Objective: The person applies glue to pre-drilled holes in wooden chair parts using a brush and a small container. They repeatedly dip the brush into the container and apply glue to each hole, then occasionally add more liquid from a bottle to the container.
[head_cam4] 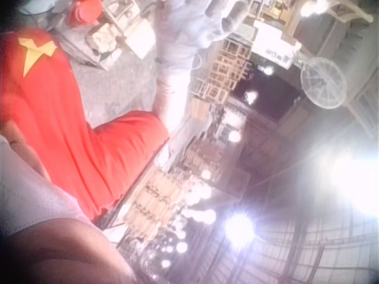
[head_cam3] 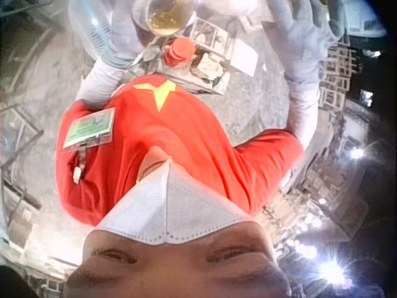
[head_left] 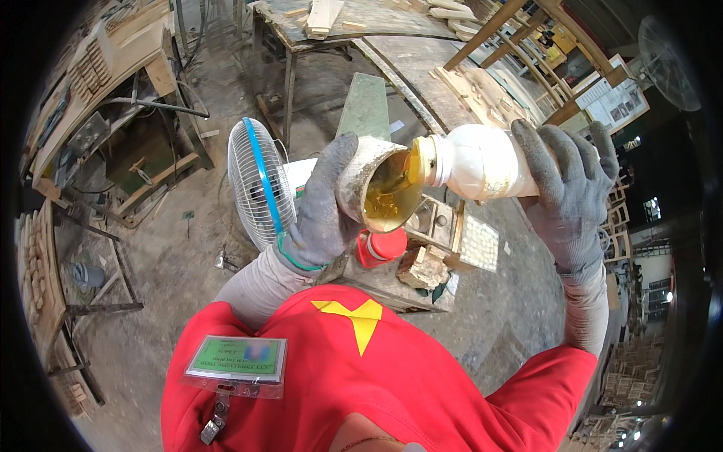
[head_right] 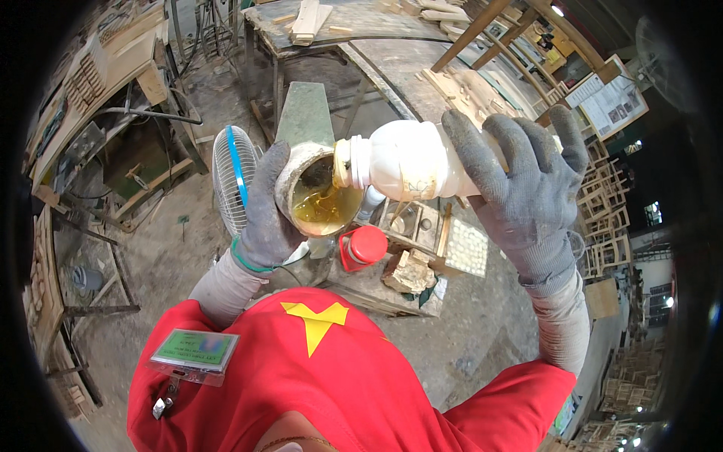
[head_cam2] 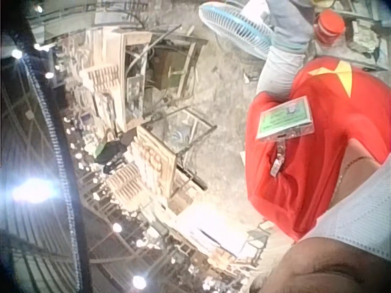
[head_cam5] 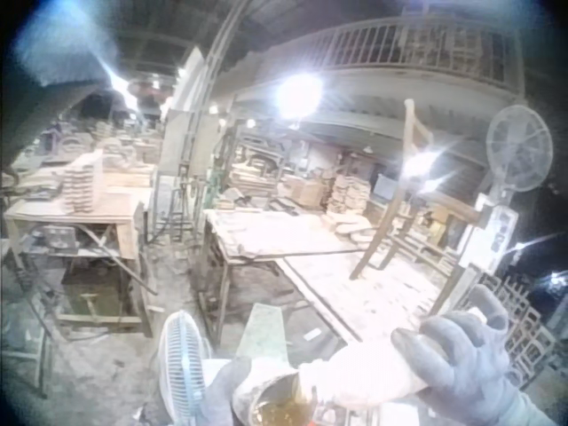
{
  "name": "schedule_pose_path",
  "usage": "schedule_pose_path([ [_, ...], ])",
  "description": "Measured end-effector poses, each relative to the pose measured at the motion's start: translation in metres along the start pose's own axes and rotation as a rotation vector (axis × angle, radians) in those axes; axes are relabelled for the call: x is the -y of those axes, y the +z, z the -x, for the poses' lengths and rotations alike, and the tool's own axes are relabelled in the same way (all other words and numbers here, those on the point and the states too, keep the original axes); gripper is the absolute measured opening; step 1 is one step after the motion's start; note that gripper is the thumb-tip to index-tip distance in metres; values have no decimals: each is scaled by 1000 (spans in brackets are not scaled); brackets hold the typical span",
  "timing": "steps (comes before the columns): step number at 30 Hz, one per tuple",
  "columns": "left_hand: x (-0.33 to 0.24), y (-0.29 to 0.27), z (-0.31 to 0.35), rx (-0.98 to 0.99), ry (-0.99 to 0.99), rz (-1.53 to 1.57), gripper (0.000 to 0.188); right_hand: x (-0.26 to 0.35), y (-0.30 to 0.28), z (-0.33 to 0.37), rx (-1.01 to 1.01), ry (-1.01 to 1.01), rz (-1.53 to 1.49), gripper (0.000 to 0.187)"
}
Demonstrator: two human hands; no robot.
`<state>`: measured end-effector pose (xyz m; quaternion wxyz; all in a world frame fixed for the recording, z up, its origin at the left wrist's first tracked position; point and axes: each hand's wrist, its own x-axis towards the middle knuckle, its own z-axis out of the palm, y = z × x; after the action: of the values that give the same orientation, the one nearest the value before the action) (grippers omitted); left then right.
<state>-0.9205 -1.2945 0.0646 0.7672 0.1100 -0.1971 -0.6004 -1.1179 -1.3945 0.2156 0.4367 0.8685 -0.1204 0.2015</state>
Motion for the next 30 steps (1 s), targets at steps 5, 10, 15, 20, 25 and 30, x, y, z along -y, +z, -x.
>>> schedule_pose_path([
  [5,6,3,-4,6,-2,9,46,0,-6,3,21,-2,37,60],
  [10,14,11,-6,-29,14,-15,48,2,-4,11,18,4,45,62],
  [15,20,14,-9,-47,21,-100,50,5,-2,19,119,28,-41,68],
  [20,31,12,-12,-100,7,-118,52,9,8,26,62,45,-41,61],
  [25,35,13,-15,-123,37,-191,52,6,16,31,70,22,-56,62],
  [30,39,12,-18,-123,38,-239,53,3,21,36,159,56,-333,67],
])
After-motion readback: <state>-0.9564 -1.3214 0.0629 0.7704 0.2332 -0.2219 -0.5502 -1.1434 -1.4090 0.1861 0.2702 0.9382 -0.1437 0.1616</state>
